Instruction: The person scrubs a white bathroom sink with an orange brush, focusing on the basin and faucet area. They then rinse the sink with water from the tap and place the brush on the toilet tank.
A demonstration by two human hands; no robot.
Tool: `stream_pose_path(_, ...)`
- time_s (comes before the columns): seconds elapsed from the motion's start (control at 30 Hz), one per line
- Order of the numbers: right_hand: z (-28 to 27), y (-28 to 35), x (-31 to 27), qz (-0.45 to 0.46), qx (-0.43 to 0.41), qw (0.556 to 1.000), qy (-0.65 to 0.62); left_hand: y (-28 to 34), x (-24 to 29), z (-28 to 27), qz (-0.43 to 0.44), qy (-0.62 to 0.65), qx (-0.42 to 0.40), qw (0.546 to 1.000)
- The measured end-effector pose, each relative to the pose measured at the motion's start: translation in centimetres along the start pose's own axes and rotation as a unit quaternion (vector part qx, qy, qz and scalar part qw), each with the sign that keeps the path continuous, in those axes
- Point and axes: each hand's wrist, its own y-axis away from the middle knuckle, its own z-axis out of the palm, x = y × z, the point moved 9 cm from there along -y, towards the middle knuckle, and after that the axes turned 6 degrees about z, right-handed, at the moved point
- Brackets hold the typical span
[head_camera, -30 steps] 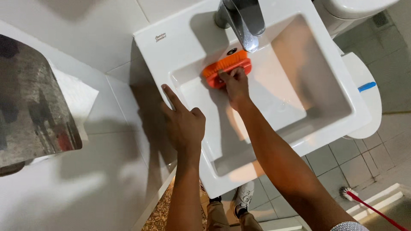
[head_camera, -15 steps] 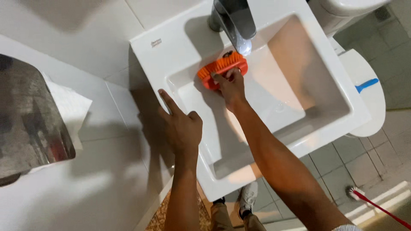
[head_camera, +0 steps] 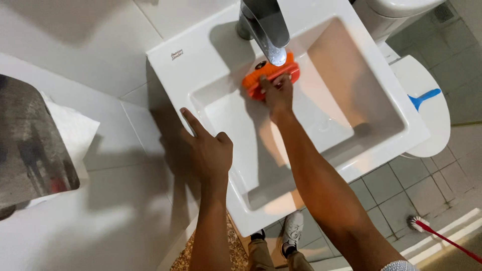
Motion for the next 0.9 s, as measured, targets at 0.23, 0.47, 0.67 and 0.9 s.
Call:
stream_pose_path(0.23, 2.3, 3.2, 0.7, -0.003, -0.043, 0.999, 0.033, 0.5, 0.0, 0.2, 0.016, -0.029, 0.026, 0.999)
stream_pose_path(0.47, -0.9, 0.9, -2.2, -0.039, 0.023, 0.999, -0.014, 0.1, 0.4, -0.3, 0.029, -0.041, 0.03, 0.998)
stream_pose_path(0.67, 2.4, 3.0, -0.3, 0.025, -0.081, 0.996, 0.0, 0.3, 0.3, -0.2, -0.02, -0.034, -0.036, 0.999)
stream_pose_path(0.9, -0.7, 0.3, -1.5, -0.053, -0.047, 0.997, 0.033, 0.0, 0.1, 0.0, -0.035, -0.025, -0.079, 0.996)
